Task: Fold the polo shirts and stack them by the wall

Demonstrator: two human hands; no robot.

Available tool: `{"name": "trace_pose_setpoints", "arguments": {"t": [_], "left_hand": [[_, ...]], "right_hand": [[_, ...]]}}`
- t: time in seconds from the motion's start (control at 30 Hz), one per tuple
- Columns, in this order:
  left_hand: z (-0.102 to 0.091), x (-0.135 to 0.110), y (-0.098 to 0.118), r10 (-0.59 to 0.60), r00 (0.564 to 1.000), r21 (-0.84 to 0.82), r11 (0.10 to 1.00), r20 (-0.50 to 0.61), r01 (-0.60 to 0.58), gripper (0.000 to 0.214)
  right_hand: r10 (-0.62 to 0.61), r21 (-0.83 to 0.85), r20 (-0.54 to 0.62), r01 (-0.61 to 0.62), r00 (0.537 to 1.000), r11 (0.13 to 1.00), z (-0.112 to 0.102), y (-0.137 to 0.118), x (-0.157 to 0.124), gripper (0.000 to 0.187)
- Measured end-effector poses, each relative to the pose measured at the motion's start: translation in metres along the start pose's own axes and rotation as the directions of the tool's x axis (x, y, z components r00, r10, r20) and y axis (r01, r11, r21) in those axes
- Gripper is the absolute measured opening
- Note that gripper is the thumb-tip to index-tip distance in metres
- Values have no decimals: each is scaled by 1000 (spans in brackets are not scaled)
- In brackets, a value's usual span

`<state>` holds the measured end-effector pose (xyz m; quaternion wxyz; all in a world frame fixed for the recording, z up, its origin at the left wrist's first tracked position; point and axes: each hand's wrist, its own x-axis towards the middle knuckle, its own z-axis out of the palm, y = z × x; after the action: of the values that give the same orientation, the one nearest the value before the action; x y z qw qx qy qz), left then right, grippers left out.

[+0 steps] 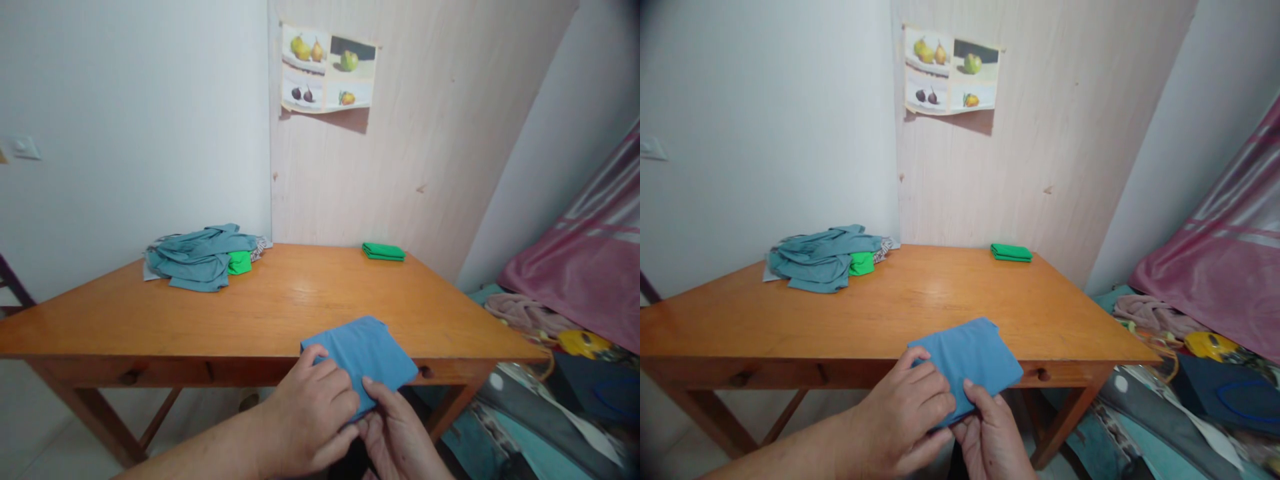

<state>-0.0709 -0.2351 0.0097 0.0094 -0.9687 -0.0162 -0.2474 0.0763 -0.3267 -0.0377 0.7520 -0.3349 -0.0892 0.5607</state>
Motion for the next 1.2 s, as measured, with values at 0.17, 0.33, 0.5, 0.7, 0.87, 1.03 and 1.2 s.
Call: {"name": "trace_pose_setpoints", "arguments": {"t": [0.17, 0.33, 0.5, 0.7, 0.87, 1.03, 1.2], "left_hand": [[-14, 9, -15, -119, 975, -211, 974, -188, 78, 27], [-11, 32, -60, -337, 913, -285, 920, -229, 268, 27], [19, 73, -117, -467, 875, -197, 877, -130, 439, 36], [69, 121, -177, -575, 817, -15, 817, 43, 576, 43], [100, 136, -197, -591, 800, 96, 806, 100, 584, 44], [105, 133, -196, -556, 826, 66, 831, 93, 552, 47], [102, 131, -193, -565, 820, 37, 825, 94, 564, 46]], "right_hand": [[11, -19, -29, -12, 1000, 1000, -2, -16, -7, 46], [-32, -10, -154, 31, 988, 999, 2, -53, -6, 65], [-274, -59, -168, 268, 947, 962, -7, -102, 18, 62], [-467, -81, -182, 460, 865, 884, -15, -174, 78, 44], [-503, -79, -207, 498, 839, 864, -17, -228, 148, 30], [-529, -52, -197, 530, 825, 846, -24, -267, 225, 31], [-526, -35, -193, 530, 829, 847, -24, -287, 294, 35]]}}
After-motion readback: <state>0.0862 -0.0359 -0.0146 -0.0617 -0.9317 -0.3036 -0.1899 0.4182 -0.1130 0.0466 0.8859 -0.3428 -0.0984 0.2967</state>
